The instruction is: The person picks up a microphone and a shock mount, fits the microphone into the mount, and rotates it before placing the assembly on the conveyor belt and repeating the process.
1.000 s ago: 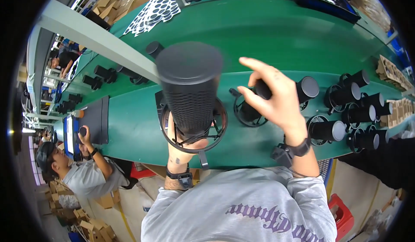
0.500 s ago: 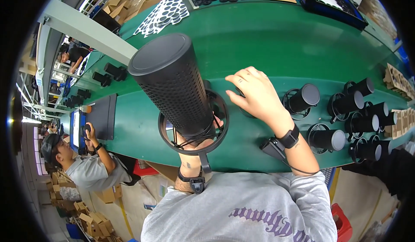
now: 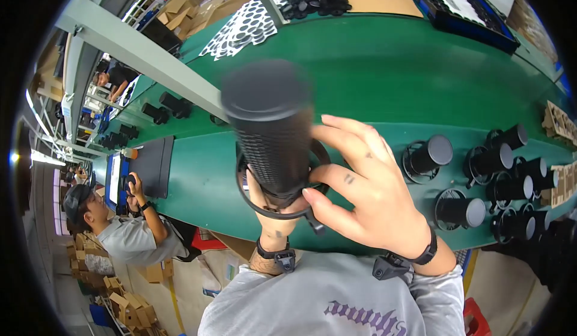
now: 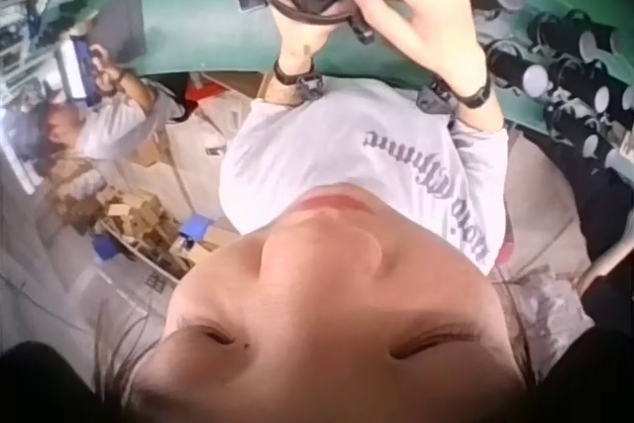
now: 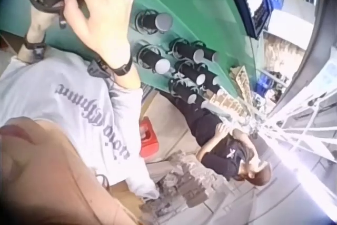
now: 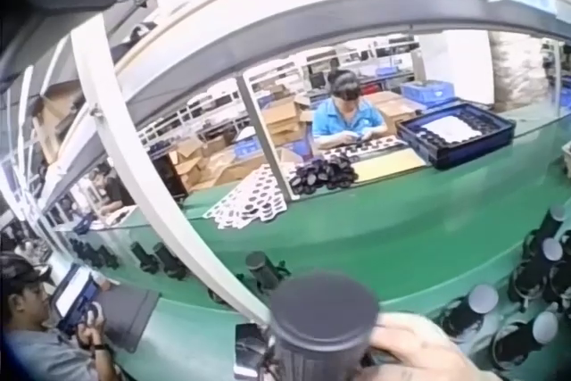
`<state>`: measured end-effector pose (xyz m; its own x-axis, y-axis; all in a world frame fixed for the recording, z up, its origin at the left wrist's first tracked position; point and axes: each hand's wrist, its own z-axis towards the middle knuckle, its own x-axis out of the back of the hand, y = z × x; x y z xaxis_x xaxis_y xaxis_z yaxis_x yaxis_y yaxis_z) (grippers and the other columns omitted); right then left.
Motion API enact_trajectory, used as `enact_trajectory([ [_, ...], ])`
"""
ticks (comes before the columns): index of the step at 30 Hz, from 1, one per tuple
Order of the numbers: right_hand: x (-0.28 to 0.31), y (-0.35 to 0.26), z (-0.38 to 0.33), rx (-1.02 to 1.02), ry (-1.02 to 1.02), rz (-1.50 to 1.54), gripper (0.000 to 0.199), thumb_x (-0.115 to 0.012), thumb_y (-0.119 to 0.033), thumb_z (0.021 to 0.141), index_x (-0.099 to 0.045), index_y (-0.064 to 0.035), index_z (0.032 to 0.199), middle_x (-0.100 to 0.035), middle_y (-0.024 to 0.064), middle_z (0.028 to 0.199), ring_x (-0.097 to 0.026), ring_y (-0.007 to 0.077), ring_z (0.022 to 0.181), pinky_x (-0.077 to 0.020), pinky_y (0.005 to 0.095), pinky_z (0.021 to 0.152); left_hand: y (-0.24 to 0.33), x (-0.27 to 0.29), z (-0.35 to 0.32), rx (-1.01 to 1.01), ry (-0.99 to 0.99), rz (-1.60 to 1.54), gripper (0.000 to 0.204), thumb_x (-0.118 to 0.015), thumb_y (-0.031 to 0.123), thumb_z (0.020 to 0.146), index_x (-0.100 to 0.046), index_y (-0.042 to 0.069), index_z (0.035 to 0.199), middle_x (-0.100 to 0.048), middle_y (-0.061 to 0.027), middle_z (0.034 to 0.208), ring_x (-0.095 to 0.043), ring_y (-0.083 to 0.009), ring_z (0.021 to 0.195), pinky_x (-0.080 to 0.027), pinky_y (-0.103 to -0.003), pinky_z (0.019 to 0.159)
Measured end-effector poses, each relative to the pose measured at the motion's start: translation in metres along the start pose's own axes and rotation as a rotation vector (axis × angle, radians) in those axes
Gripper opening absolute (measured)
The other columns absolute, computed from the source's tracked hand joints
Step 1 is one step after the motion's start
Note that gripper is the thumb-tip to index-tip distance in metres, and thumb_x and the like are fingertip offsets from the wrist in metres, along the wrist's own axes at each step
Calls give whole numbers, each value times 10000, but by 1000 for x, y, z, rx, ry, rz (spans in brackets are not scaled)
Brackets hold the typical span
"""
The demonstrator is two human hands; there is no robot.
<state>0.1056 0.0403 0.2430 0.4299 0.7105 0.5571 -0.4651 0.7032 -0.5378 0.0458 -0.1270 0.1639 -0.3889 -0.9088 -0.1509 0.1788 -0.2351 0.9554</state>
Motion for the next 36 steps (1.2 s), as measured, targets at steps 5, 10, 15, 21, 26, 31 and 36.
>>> enact_trajectory([
  [5, -5, -1, -12, -150, 3, 349, 137, -691, -86, 724, -630, -9, 820, -532, 193, 1217, -490, 385, 1175, -404, 466, 941, -4, 5, -3, -38, -65, 147, 1070, -792, 87, 661, -89, -6, 1462, -473, -180, 1298, -551, -250, 1125, -437, -369, 961],
  [10, -13, 1, -14, -250, 9, 527, 121, -667, -72, 738, -632, -4, 832, -473, 211, 1299, -428, 388, 1244, -364, 459, 991, 10, -3, 1, -25, -23, 271, 923, -813, 99, 622, -293, -37, 1372, -556, -167, 1179, -567, -247, 1085, -467, -347, 906],
  [15, -17, -5, -18, -258, 34, 493, 135, -651, -100, 749, -652, -19, 857, -419, 231, 1377, -285, 418, 1348, -237, 497, 1078, 16, -10, 12, -59, 60, 150, 836, -867, 129, 620, -383, -49, 1278, -585, -159, 1152, -606, -208, 1000, -501, -320, 860],
  [21, -23, -6, -21, -182, 69, 342, 270, -626, -242, 778, -695, -20, 915, -352, 269, 1430, -257, 403, 1365, -184, 498, 1086, 5, -9, 11, -156, 77, 245, 752, -865, 146, 626, -437, -55, 1211, -639, -142, 1058, -640, -201, 906, -522, -311, 790],
  [26, -22, -4, -23, -193, 94, 413, 231, -627, -216, 765, -693, -36, 895, -354, 253, 1434, -209, 421, 1377, -149, 512, 1104, 8, -16, 10, -191, 113, 292, 726, -866, 160, 629, -453, -58, 1185, -647, -140, 1030, -640, -186, 893, -524, -313, 776],
  [31, -3, 6, -19, -241, 51, 385, 246, -548, -264, 808, -680, -56, 800, -389, 239, 1409, -168, 438, 1370, -113, 532, 1109, 6, -24, 8, -185, 112, 289, 706, -874, 145, 614, -479, -50, 1166, -658, -137, 1011, -648, -189, 897, -523, -315, 791],
  [36, 2, 15, -21, -185, 113, 109, 309, -496, -289, 826, -682, -66, 721, -445, 235, 1357, -197, 442, 1374, -141, 534, 1090, -6, -26, 7, -233, 43, 288, 717, -863, 130, 623, -466, -50, 1193, -657, -134, 1018, -651, -191, 893, -523, -314, 795],
])
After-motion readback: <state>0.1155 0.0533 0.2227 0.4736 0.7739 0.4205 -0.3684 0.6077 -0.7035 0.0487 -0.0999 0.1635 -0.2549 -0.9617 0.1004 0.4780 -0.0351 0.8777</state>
